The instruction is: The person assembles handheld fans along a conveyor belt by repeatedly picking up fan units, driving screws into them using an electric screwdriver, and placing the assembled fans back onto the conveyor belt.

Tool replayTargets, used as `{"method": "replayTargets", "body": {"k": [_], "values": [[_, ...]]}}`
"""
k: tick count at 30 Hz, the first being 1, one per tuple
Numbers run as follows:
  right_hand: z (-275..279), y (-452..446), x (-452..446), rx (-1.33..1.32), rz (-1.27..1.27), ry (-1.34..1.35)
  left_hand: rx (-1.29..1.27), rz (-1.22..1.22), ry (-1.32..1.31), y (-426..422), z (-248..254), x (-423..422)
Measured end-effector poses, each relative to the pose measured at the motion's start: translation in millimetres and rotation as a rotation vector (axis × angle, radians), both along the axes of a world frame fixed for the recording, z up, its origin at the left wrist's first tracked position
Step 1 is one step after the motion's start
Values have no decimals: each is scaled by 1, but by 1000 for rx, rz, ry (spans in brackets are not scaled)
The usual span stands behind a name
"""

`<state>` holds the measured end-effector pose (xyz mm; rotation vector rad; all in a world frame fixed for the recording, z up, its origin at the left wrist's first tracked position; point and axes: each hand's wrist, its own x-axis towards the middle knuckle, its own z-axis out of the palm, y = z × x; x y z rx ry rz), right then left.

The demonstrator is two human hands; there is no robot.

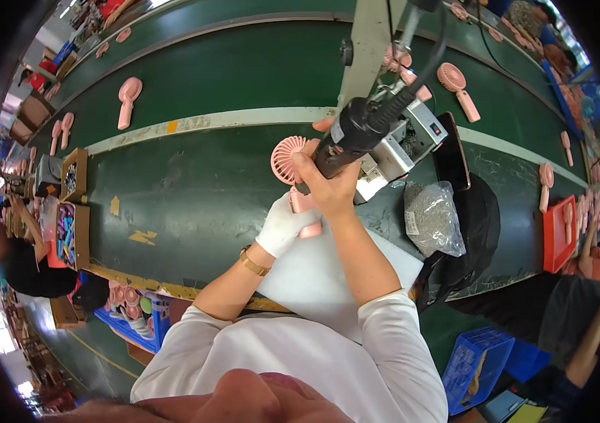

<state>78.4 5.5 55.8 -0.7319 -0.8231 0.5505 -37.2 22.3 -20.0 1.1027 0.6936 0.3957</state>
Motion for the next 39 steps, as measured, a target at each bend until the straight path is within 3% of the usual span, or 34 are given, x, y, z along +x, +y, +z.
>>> {"method": "replayTargets", "body": {"k": [9, 21, 27, 30, 31, 32, 35, 36, 38, 39], "values": [[-13, 5, -5, 10, 26, 42, 126, 1, 74, 0, -3, 1], [-27, 10, -13, 31, 19, 11, 99, 16, 105, 2, 3, -1], [-15, 4, -8, 55, 1, 28, -6, 115, -125, -7, -9, 0], [7, -7, 5, 115, -95, -63, -42, 147, -90, 10, -9, 2], [9, -7, 9, 96, -133, -71, 61, 107, -68, 35, -10, 9], [9, -7, 12, 73, -170, -75, -61, 21, -71, 60, 13, 16], [11, -5, 15, -97, -281, -64, 853, 273, 310, 120, 47, 47], [12, -8, 17, -81, -286, -61, 896, 291, 413, 131, 52, 50], [22, -9, 17, -46, -283, -57, 935, 290, 375, 148, 49, 53], [31, -15, 18, -137, -385, -126, 973, 267, 435, 156, 46, 51]]}}
